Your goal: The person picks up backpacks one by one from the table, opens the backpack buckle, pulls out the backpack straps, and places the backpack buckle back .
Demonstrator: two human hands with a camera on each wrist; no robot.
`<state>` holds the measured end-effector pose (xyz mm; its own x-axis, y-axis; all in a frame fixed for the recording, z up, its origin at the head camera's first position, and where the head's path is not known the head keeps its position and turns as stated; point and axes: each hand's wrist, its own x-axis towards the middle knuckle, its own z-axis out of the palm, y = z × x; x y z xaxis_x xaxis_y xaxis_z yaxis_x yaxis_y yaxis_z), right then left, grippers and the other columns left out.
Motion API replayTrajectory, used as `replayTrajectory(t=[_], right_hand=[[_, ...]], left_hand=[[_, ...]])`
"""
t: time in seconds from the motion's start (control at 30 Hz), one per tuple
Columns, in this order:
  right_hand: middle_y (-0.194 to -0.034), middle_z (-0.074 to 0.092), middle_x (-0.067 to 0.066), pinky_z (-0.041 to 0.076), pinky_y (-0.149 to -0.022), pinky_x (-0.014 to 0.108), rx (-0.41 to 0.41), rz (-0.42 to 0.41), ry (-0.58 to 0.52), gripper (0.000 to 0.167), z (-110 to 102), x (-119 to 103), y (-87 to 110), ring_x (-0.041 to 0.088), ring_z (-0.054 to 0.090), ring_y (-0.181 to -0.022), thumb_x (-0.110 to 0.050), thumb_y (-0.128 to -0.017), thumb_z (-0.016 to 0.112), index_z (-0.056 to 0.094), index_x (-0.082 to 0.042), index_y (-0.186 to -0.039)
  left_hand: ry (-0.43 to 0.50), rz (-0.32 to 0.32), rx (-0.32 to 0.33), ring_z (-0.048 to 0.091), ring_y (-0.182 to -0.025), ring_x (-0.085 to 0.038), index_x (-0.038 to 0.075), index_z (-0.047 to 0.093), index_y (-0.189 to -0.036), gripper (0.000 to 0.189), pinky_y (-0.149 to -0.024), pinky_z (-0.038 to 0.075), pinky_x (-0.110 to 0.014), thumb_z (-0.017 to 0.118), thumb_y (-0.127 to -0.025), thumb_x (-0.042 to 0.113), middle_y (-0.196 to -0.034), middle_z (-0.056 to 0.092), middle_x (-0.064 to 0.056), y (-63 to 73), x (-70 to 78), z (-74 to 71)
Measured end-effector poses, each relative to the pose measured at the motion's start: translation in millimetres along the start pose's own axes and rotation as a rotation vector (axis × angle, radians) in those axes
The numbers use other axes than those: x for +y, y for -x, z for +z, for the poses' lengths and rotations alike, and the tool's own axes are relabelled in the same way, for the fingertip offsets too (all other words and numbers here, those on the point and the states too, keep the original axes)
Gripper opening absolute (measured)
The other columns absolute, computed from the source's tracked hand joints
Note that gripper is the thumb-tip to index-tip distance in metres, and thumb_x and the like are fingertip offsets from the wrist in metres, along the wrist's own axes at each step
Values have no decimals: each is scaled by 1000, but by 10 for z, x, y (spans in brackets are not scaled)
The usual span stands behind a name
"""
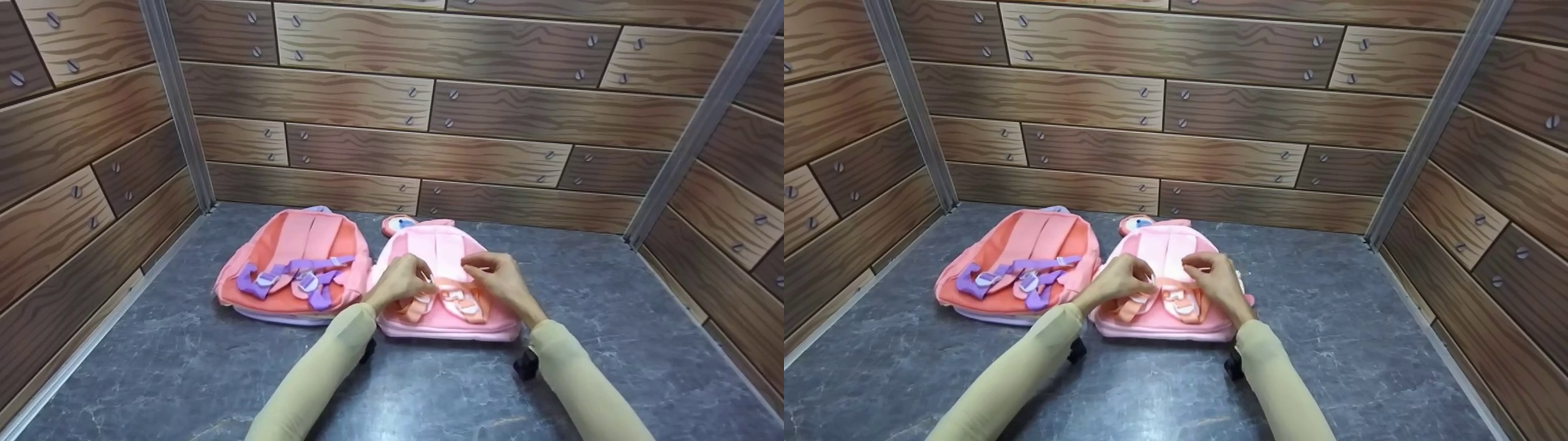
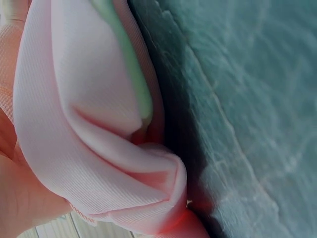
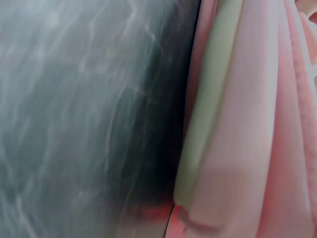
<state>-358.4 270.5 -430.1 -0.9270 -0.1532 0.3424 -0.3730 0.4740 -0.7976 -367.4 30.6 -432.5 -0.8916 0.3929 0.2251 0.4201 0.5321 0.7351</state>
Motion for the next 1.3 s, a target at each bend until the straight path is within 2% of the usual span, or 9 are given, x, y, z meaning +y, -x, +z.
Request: replayTrajectory(t=[0.17,0.43,0.6,0.83,1.0,1.17,1.23,1.3], right_hand=[[-110,76,17,53,-78,21,-107,-29,-9,21,94,-32,17,12,67,-88,-3,-95,75,76,9,-114],[-108,76,16,56,-78,23,-230,-64,1,24,203,-27,31,21,70,-93,-2,-93,79,77,5,-116],[-105,78,11,56,-78,22,-244,-73,36,19,252,-44,19,21,71,-91,-8,-93,81,81,-2,-111],[-99,76,7,56,-79,22,-248,-90,48,17,301,-47,0,21,71,-90,-8,-92,82,79,-2,-107],[-100,76,8,58,-83,28,-237,-104,36,18,328,-36,5,20,70,-92,-12,-92,84,78,-2,-107],[-100,75,6,59,-89,39,-240,-109,49,15,354,-49,-2,19,69,-95,-9,-92,82,76,-3,-105],[-101,74,6,59,-91,43,-240,-109,54,14,361,-51,-3,20,69,-96,-9,-93,81,74,-4,-105],[-102,73,6,58,-92,45,-240,-104,60,15,363,-57,-1,22,69,-98,-12,-94,81,73,-5,-106]], left_hand=[[-4,17,-3,57,-66,-4,7,81,-89,16,-60,46,-21,90,-81,17,-76,72,4,7,-8,0],[-18,3,-5,53,-60,-6,7,80,-89,19,-53,42,-21,90,-84,22,-70,63,8,0,16,14],[-13,12,20,55,-63,-7,7,81,-86,18,-55,43,-21,91,-84,23,-72,67,8,-12,25,20],[21,56,16,57,-66,-4,6,83,-89,15,-59,45,-19,89,-85,18,-80,76,1,-5,7,13],[61,56,-8,54,-61,-2,6,83,-88,14,-55,43,-18,88,-86,19,-77,76,2,10,11,-3],[110,15,-32,45,-44,-1,8,84,-86,13,-43,38,-18,86,-88,21,-77,76,-2,25,6,-19],[120,8,-37,45,-43,-3,7,83,-87,14,-42,39,-19,86,-88,21,-79,77,-2,25,-4,-23],[115,11,-36,51,-50,-2,6,83,-90,15,-48,43,-18,86,-88,21,-82,78,-3,21,-11,-29]])
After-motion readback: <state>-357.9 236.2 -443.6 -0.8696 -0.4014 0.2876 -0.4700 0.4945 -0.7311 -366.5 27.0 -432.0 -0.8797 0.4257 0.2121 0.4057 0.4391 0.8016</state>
